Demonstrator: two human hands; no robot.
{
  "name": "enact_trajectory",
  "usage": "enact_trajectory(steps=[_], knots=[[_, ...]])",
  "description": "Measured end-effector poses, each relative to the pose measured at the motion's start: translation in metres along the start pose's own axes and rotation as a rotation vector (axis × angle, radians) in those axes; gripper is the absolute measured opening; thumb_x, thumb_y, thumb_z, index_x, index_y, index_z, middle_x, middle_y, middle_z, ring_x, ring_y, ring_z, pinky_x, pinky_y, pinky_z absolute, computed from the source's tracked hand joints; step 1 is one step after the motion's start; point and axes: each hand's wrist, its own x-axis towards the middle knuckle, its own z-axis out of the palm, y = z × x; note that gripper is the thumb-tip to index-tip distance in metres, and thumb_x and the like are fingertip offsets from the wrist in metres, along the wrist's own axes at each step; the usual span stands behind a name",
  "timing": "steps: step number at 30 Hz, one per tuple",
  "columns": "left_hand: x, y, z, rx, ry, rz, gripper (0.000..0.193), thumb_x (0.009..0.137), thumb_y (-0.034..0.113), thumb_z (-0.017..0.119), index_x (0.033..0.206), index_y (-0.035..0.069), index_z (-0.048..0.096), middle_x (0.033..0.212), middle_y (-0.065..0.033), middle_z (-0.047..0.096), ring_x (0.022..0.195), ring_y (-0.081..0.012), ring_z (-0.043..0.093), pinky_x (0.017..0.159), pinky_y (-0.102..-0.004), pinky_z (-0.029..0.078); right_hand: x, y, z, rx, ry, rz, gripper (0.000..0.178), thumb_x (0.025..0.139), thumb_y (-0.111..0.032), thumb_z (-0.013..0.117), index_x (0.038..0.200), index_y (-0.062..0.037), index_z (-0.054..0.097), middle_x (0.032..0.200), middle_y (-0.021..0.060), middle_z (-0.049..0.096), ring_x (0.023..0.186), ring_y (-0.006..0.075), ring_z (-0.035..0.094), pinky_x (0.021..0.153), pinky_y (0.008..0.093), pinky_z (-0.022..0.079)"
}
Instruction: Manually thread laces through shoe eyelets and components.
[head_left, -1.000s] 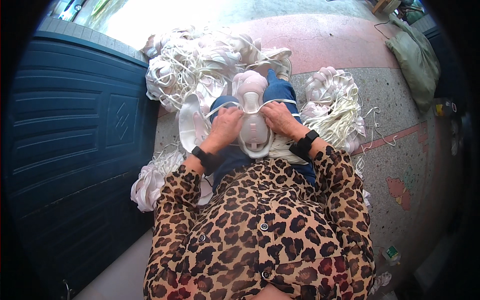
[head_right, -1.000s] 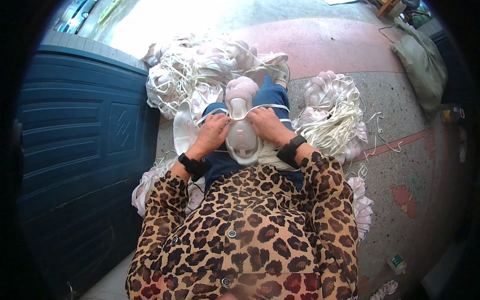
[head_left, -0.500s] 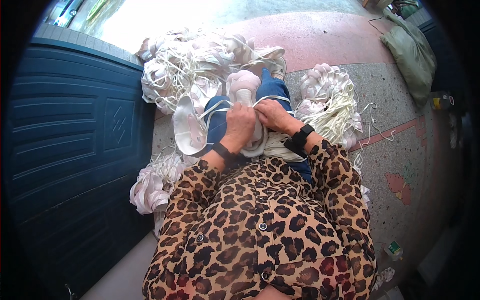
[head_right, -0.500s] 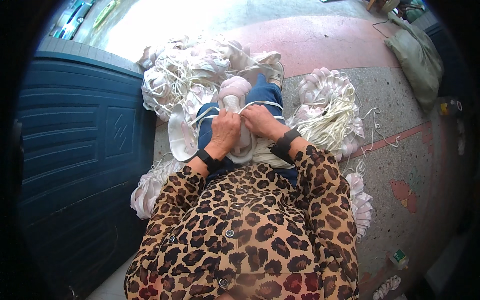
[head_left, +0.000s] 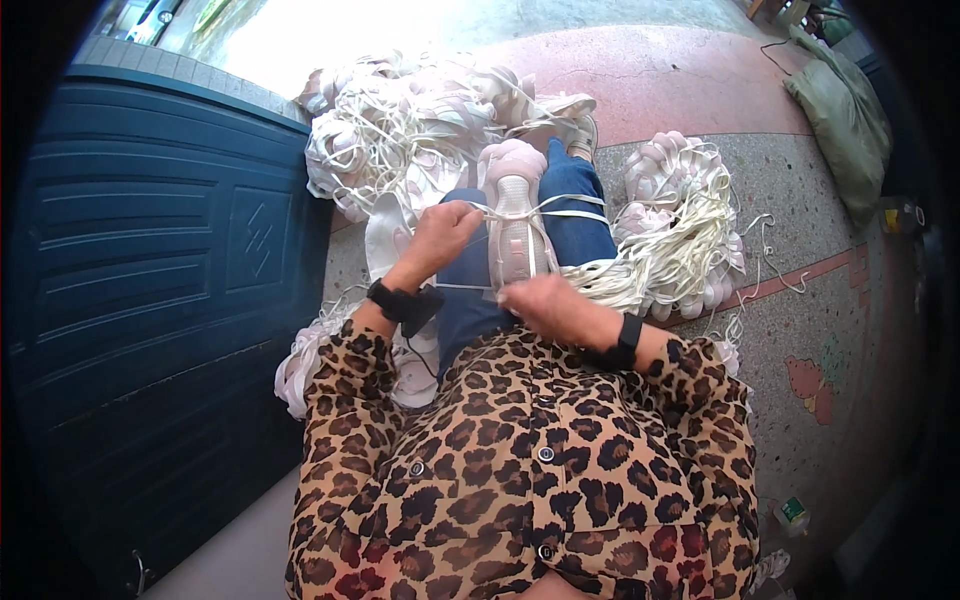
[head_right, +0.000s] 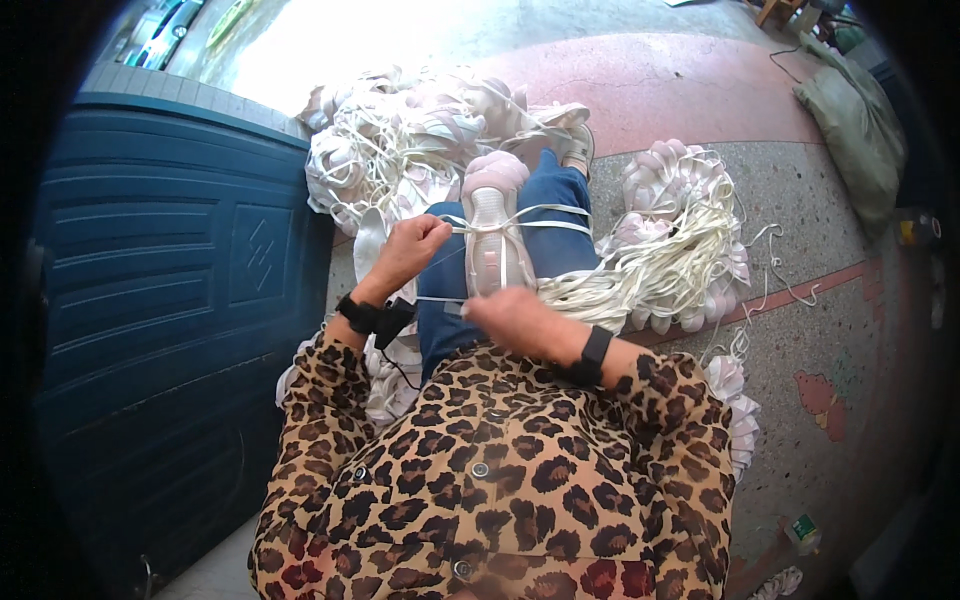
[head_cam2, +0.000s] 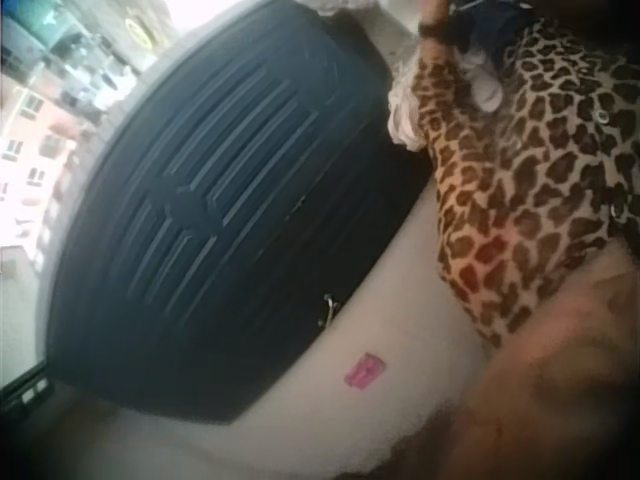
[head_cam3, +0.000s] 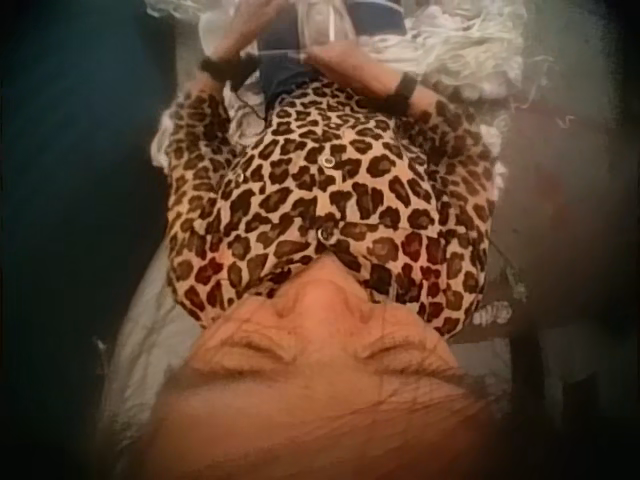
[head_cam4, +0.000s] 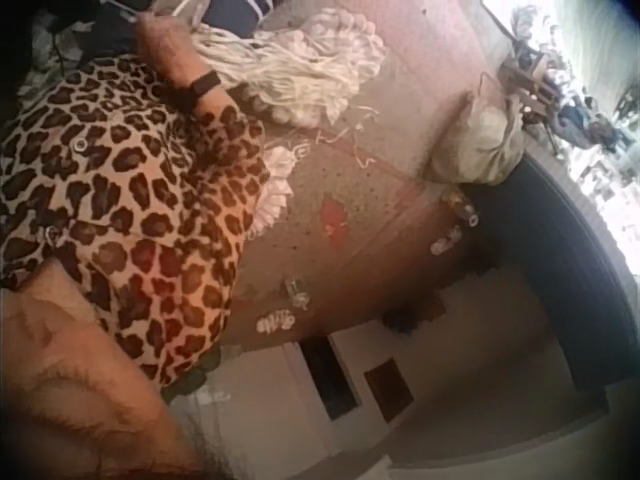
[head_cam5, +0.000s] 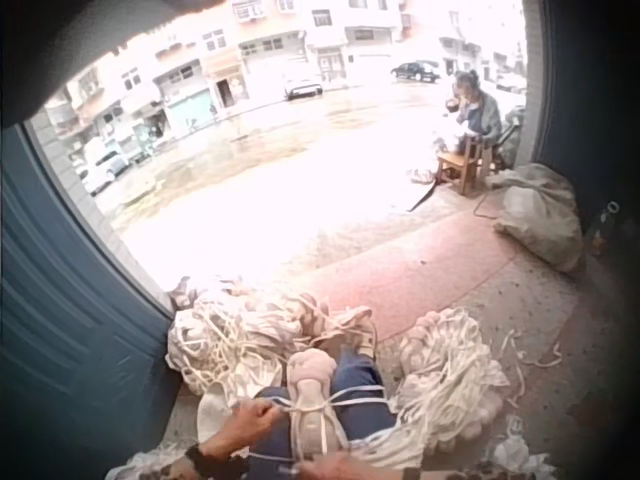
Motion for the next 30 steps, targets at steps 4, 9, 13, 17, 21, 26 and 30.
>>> enact_trajectory(steps=[4, 9, 13, 17, 21, 26, 30], knots=[[-0.014, 0.004, 0.04, 0.25, 0.132, 0.229, 0.04, 0.082, 0.025, 0.076, 0.112, 0.002, 0.065, 0.089, -0.0141, 0.068, 0.082, -0.0342, 0.068, 0.072, -0.0434, 0.054, 0.007, -0.001, 0.015, 0.119, 0.163, 0.237, 0.013, 0.092, -0.012, 0.056, 0.101, -0.003, 0.061, 0.073, 0.0235, 0.066, 0.075, 0.0436, 0.069, 0.067, 0.0503, 0.055], [-0.011, 0.004, 0.063, 0.336, 0.189, 0.13, 0.036, 0.086, 0.022, 0.07, 0.115, 0.001, 0.063, 0.098, -0.0197, 0.068, 0.092, -0.0396, 0.067, 0.078, -0.0474, 0.054, 0.043, 0.046, 0.026, -0.06, 0.367, 0.549, 0.018, 0.093, -0.018, 0.056, 0.091, -0.0036, 0.066, 0.08, 0.0241, 0.069, 0.077, 0.0436, 0.069, 0.068, 0.0503, 0.056], [-0.005, -0.009, 0.067, 0.239, 0.161, 0.108, 0.03, 0.089, 0.016, 0.062, 0.115, -0.001, 0.064, 0.103, -0.0242, 0.067, 0.096, -0.0422, 0.066, 0.081, -0.0484, 0.053, 0.053, 0.046, 0.029, -0.208, 0.396, 0.529, 0.018, 0.092, -0.02, 0.059, 0.088, -0.0039, 0.066, 0.078, 0.0202, 0.07, 0.074, 0.0385, 0.071, 0.064, 0.0474, 0.057], [0.002, -0.037, 0.077, 0.101, 0.213, 0.247, 0.028, 0.091, 0.011, 0.059, 0.115, -0.002, 0.066, 0.103, -0.0256, 0.067, 0.096, -0.0421, 0.066, 0.082, -0.0464, 0.053, 0.055, 0.051, 0.029, -0.354, 0.391, 0.457, 0.012, 0.09, -0.013, 0.059, 0.087, -0.0041, 0.066, 0.078, 0.0163, 0.071, 0.072, 0.032, 0.073, 0.06, 0.0408, 0.057], [0.006, -0.04, 0.067, -0.044, 0.136, 0.291, 0.028, 0.092, 0.008, 0.058, 0.116, -0.002, 0.068, 0.102, -0.0244, 0.067, 0.093, -0.0377, 0.068, 0.081, -0.0418, 0.053, 0.054, 0.057, 0.034, -0.501, 0.372, 0.332, 0.007, 0.088, -0.008, 0.058, 0.088, -0.0043, 0.064, 0.079, 0.0133, 0.07, 0.07, 0.0283, 0.072, 0.058, 0.0371, 0.057], [0.006, -0.026, 0.055, -0.191, 0.006, 0.108, 0.028, 0.09, 0.007, 0.058, 0.113, -0.002, 0.07, 0.1, -0.0226, 0.07, 0.093, -0.0329, 0.068, 0.08, -0.0398, 0.054, 0.06, 0.063, 0.038, -0.519, 0.382, 0.29, 0.007, 0.088, -0.011, 0.058, 0.088, -0.005, 0.062, 0.077, 0.0119, 0.068, 0.071, 0.0279, 0.072, 0.06, 0.0388, 0.057], [-0.016, -0.011, 0.048, 0.003, 0.179, 0.299, 0.033, 0.088, 0.005, 0.065, 0.12, 0.005, 0.068, 0.112, -0.0164, 0.065, 0.084, -0.0248, 0.066, 0.073, -0.034, 0.055, 0.028, 0.03, -0.005, -0.409, 0.097, 0.129, 0.011, 0.088, -0.016, 0.061, 0.088, -0.0052, 0.063, 0.077, 0.014, 0.067, 0.072, 0.0335, 0.068, 0.076, 0.045, 0.054]])
